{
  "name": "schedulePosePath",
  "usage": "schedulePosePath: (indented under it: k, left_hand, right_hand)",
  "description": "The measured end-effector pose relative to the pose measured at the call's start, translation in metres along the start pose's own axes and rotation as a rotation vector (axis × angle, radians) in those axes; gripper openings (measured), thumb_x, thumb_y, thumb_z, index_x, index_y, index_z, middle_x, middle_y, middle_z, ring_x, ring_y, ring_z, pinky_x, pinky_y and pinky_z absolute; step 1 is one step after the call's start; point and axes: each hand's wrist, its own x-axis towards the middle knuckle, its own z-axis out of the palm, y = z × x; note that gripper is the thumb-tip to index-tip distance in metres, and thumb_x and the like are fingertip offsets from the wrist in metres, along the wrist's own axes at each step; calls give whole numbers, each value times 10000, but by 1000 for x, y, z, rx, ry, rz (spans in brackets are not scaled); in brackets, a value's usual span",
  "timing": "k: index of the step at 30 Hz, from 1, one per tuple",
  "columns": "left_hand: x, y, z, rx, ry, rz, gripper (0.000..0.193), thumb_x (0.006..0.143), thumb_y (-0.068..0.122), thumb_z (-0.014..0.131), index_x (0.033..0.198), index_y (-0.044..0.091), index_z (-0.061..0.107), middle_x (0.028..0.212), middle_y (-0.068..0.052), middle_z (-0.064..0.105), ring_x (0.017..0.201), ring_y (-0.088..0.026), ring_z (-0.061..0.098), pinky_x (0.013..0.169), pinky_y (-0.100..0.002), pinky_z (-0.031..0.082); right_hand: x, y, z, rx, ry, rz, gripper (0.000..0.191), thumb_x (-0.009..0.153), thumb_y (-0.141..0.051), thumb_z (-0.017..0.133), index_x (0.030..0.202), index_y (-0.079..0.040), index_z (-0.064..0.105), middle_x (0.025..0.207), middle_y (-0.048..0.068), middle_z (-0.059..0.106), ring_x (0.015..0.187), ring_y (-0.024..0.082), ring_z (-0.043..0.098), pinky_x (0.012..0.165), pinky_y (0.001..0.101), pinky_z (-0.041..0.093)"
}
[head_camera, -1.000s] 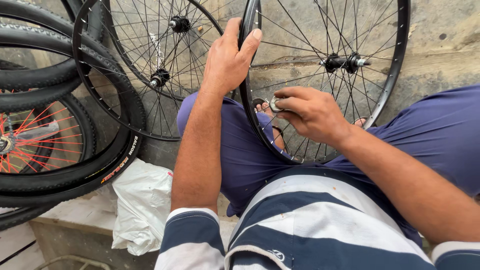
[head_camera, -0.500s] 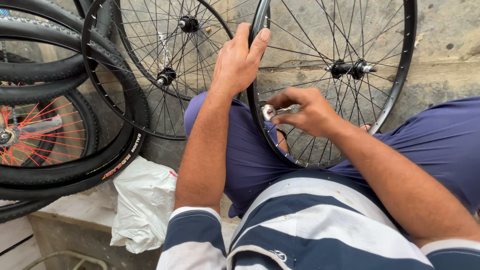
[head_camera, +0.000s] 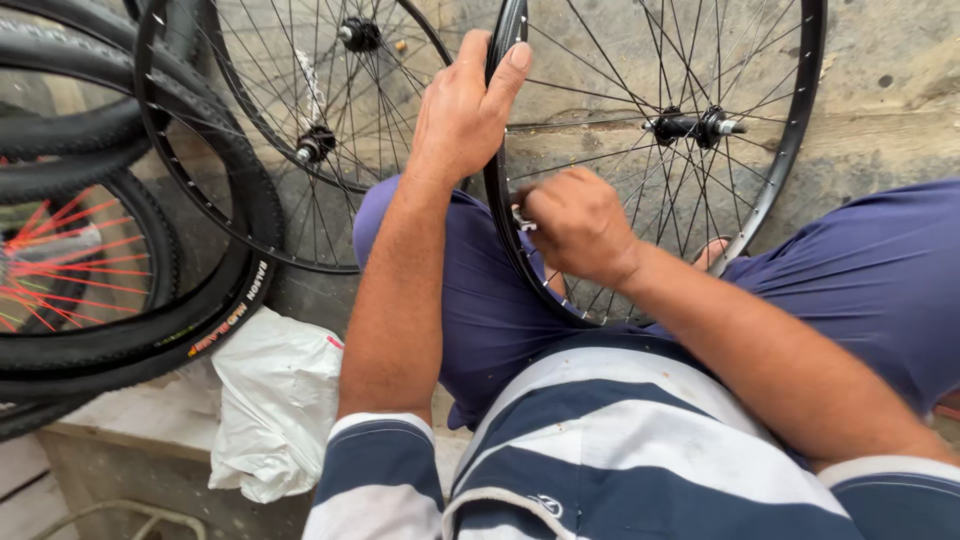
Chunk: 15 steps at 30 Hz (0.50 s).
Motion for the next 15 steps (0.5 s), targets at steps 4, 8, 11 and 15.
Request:
schedulePosePath:
  k: [4,8,11,15]
  left_hand:
    - [0,-1,0,7,16,60,494,1055,559,484,1122,75,555,787,-161,708,823,-417,696,727,-524,491]
    - [0,-2,2,5,1,26,480,1054,551,485,1116,77,533,791,-173,709,836,-430,694,736,-535,495]
    - [-2,-3,5,2,21,32,476,1053,544,492,1119,73,520,826,-195,712,872,-464,673,744,-550,487]
    - [0,-4,5,9,37,66,470,1067,540,487,1096,71,516,856,-194,725,875,-479,661,738,-553,484]
  right_hand:
    - [8,13,-12,506,-231,123,239,791,-114,787,975,-75,640,1086,86,771,992,292,711,849,384,548]
    - [13,19,-17,589,-476,327,290,808,-196,834,962,-57,632,848,106,720,789,318,706,723,411,555]
    - [7,-2,0,259,-90,168,360,745,-148,811,1065,-68,666,881,122,722,773,337,713,697,427,556]
    - [12,-5,7,-41,-220,308,367,725,-165,812,1085,-147,747,878,106,741,811,338,708,729,439,548]
